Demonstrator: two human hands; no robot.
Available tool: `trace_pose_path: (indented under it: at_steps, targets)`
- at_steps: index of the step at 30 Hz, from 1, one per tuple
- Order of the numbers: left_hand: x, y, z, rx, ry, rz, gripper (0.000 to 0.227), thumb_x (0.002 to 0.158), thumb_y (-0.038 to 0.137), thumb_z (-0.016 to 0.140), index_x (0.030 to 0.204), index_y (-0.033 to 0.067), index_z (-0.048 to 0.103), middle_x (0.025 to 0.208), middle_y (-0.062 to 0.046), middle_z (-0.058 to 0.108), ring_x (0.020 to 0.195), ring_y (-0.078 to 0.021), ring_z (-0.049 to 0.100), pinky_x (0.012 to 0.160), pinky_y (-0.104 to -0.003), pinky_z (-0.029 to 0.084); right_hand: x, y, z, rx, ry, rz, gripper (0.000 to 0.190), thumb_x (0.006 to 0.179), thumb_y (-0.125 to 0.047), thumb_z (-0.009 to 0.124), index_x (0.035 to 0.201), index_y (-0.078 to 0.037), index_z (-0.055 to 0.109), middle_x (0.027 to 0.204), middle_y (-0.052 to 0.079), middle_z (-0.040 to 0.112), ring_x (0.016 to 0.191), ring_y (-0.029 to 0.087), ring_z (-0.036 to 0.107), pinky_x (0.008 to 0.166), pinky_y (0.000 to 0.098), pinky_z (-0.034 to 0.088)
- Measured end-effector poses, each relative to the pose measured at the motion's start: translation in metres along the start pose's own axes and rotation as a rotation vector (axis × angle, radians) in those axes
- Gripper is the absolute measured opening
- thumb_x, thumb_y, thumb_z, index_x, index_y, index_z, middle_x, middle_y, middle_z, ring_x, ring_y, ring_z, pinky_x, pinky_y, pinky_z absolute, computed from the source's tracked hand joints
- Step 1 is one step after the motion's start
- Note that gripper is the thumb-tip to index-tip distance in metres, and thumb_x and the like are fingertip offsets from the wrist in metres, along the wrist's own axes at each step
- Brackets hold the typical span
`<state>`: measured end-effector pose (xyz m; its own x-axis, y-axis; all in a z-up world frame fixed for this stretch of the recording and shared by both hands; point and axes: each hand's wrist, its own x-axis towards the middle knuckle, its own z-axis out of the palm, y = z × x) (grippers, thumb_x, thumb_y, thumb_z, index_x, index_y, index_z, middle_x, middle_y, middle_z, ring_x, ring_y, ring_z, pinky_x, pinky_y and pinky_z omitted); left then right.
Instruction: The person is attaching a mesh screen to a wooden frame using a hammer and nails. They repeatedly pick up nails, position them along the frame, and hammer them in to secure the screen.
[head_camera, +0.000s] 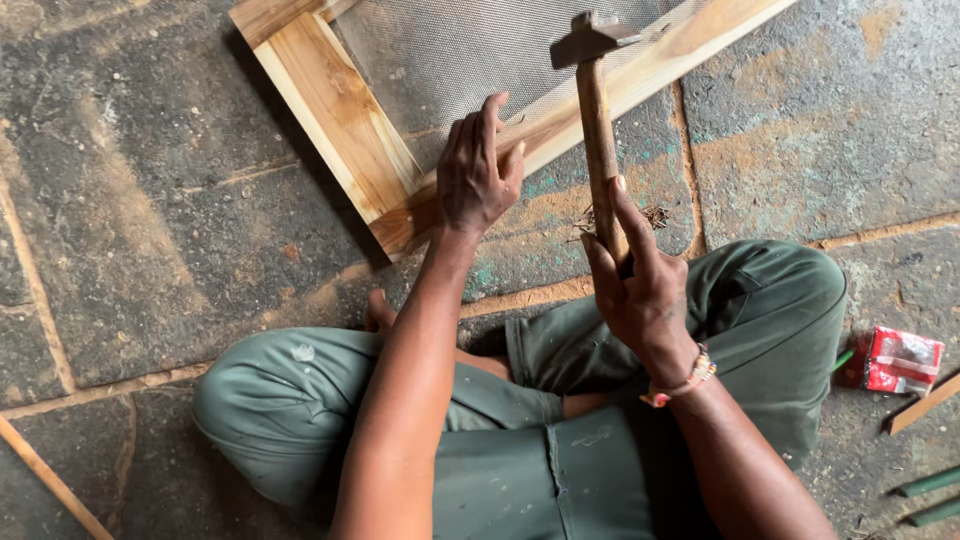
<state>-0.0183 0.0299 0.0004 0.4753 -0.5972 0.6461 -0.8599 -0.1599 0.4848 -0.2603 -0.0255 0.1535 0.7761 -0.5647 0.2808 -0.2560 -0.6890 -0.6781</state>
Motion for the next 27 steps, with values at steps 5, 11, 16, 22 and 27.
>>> trace_pose_path:
  at_steps: [5,11,16,22,27]
  targets:
    - [0.003,0.012,-0.010,0.008,-0.009,-0.042,0.059,0.087,0.001,0.054,0.145,-0.0026,0.040,0.105,-0.018,0.066,0.088,-0.0272,0.064,0.083,-0.039,0.058,0.002,0.002,0.010,-0.195,-0.238,0.108,0.063,0.098,-0.016,0.074,0.155,-0.013,0.049,0.062,0.019,0.065,0.049,0.030,0.063,0.050,0.0423,0.049]
    - [-0.007,0.015,-0.010,0.032,-0.055,-0.103,0.054,0.085,-0.001,0.052,0.139,0.0006,0.046,0.101,-0.017,0.065,0.090,-0.0318,0.065,0.081,-0.044,0.058,-0.008,0.004,0.012,-0.097,0.040,-0.096,0.055,0.106,-0.016,0.067,0.155,-0.012,0.044,0.079,0.021,0.069,0.055,0.028,0.065,0.050,0.0422,0.048]
    - [0.014,0.008,-0.007,0.034,0.048,-0.027,0.052,0.088,0.001,0.053,0.139,-0.0023,0.045,0.107,-0.018,0.066,0.089,-0.0301,0.065,0.080,-0.043,0.059,0.008,-0.002,0.013,-0.130,-0.077,-0.029,0.058,0.100,-0.019,0.069,0.153,-0.011,0.048,0.071,0.018,0.068,0.053,0.027,0.067,0.049,0.0418,0.052]
    - [-0.004,0.008,0.002,-0.014,-0.104,-0.177,0.049,0.090,-0.001,0.053,0.139,-0.0006,0.050,0.098,-0.015,0.068,0.080,-0.0284,0.066,0.072,-0.039,0.059,-0.003,-0.001,0.013,-0.133,-0.133,-0.004,0.056,0.099,-0.019,0.071,0.151,-0.012,0.051,0.058,0.016,0.059,0.045,0.028,0.059,0.046,0.0442,0.046]
    - [-0.014,0.008,-0.003,0.075,0.113,0.075,0.061,0.088,0.005,0.054,0.144,-0.0122,0.036,0.118,-0.025,0.068,0.092,-0.0344,0.066,0.079,-0.043,0.057,0.000,-0.005,0.011,-0.129,-0.093,0.050,0.052,0.100,-0.018,0.071,0.149,-0.014,0.054,0.057,0.014,0.058,0.046,0.024,0.057,0.048,0.0418,0.046]
